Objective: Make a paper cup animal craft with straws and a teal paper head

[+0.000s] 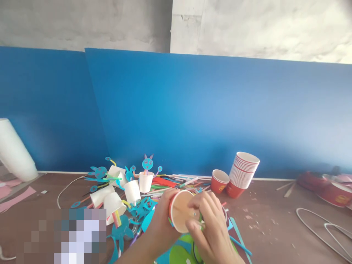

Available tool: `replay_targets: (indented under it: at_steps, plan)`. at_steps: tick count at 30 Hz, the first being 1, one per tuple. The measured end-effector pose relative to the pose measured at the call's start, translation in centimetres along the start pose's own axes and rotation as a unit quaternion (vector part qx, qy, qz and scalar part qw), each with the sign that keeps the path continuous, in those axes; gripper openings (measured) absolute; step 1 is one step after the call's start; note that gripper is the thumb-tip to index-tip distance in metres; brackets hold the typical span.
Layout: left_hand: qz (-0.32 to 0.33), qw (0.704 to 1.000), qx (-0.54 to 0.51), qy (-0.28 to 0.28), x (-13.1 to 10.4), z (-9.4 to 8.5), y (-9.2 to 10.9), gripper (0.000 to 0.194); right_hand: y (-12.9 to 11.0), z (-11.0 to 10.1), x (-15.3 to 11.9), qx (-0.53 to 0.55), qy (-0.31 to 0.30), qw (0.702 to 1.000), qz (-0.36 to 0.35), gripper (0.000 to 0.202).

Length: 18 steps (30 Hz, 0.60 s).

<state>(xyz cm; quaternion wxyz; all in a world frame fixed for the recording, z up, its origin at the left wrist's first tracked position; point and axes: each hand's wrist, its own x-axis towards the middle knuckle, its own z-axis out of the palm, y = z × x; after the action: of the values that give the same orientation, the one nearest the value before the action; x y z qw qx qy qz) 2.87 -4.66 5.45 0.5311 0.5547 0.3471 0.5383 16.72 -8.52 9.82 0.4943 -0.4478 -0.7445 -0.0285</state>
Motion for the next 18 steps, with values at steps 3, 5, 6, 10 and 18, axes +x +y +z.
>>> replay_targets:
  at_steps: [3,5,6,10,18]
  plan:
    - [0.06,0.996,0.054,0.04,0.3,-0.5,0.5,0.053,0.6,-0.1,-0.1,0.088,0.047,0.989,0.109,0.026]
    - [0.045,0.994,0.067,0.07,0.4,-1.1,0.7,0.046,1.4,0.3,-0.1,0.12,0.022,0.971,0.204,0.028]
    - [0.034,0.995,0.062,0.071,0.5,-1.4,0.7,0.042,1.7,0.7,-0.1,0.128,-0.018,0.966,0.225,0.024]
    - [0.009,0.999,-0.006,0.048,0.3,-1.6,0.7,0.04,1.8,3.0,-0.4,0.171,-0.142,0.955,0.196,0.03]
    - [0.007,0.994,-0.11,0.005,0.4,-1.0,1.2,0.061,1.5,4.7,-0.9,0.187,-0.205,0.944,0.181,0.026]
